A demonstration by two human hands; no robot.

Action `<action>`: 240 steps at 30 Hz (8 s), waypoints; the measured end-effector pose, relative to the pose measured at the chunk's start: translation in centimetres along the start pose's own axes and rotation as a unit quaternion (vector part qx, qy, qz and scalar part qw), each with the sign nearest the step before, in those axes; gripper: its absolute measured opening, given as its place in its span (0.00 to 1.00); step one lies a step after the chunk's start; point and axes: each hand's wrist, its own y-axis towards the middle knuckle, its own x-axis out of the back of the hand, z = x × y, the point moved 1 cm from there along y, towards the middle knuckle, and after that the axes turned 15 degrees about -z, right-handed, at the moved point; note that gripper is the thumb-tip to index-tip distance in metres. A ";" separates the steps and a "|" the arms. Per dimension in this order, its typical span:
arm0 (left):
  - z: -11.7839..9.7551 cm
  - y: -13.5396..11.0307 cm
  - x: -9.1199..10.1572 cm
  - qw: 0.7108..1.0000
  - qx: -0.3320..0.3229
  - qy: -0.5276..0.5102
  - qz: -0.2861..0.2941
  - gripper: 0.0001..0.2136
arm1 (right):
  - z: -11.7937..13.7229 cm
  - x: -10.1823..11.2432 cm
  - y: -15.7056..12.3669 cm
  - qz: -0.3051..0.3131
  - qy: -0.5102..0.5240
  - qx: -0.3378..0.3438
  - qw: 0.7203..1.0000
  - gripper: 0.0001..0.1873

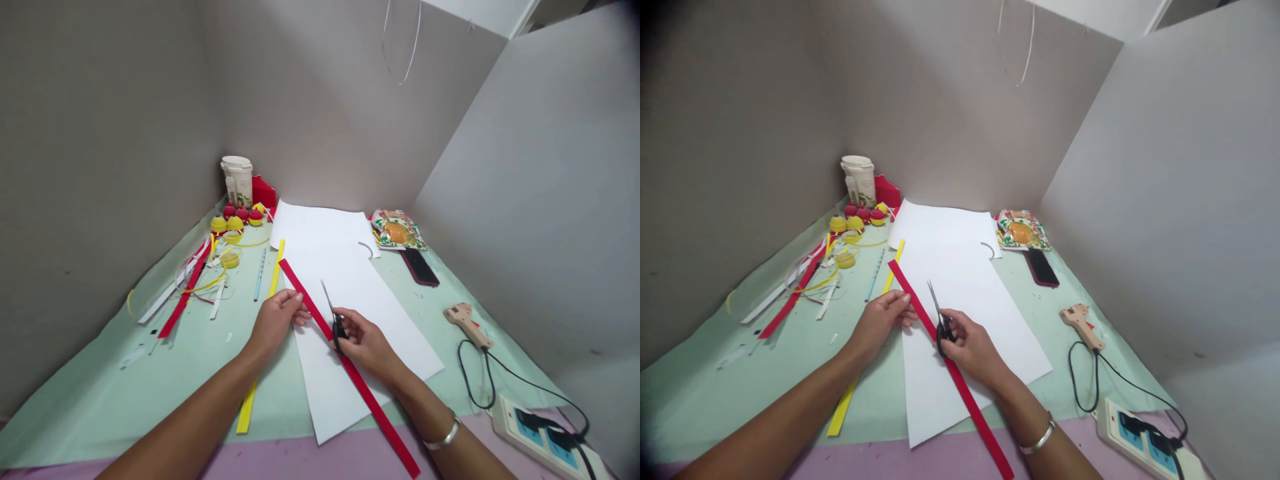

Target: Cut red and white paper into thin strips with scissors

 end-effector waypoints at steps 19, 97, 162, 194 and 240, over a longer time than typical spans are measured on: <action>0.3 0.1 0.0 1.000 -0.010 0.020 0.022 0.08 | 0.9 0.0 -0.5 0.079 -0.035 -0.009 0.996 0.26; 0.5 -0.2 -0.6 0.977 0.124 -0.161 0.066 0.06 | 2.4 -0.1 -0.6 0.005 -0.106 0.105 0.989 0.25; 0.7 -0.6 -0.8 0.974 0.120 -0.150 0.117 0.04 | 2.2 0.2 -0.8 0.007 -0.157 0.162 0.974 0.22; 0.3 -0.7 -0.9 0.971 0.137 -0.166 0.107 0.05 | 2.1 0.3 -0.9 0.006 -0.148 0.175 0.973 0.22; 0.5 -0.8 -0.9 0.971 0.139 -0.133 0.141 0.05 | 2.0 0.2 -0.7 0.014 -0.140 0.119 0.983 0.22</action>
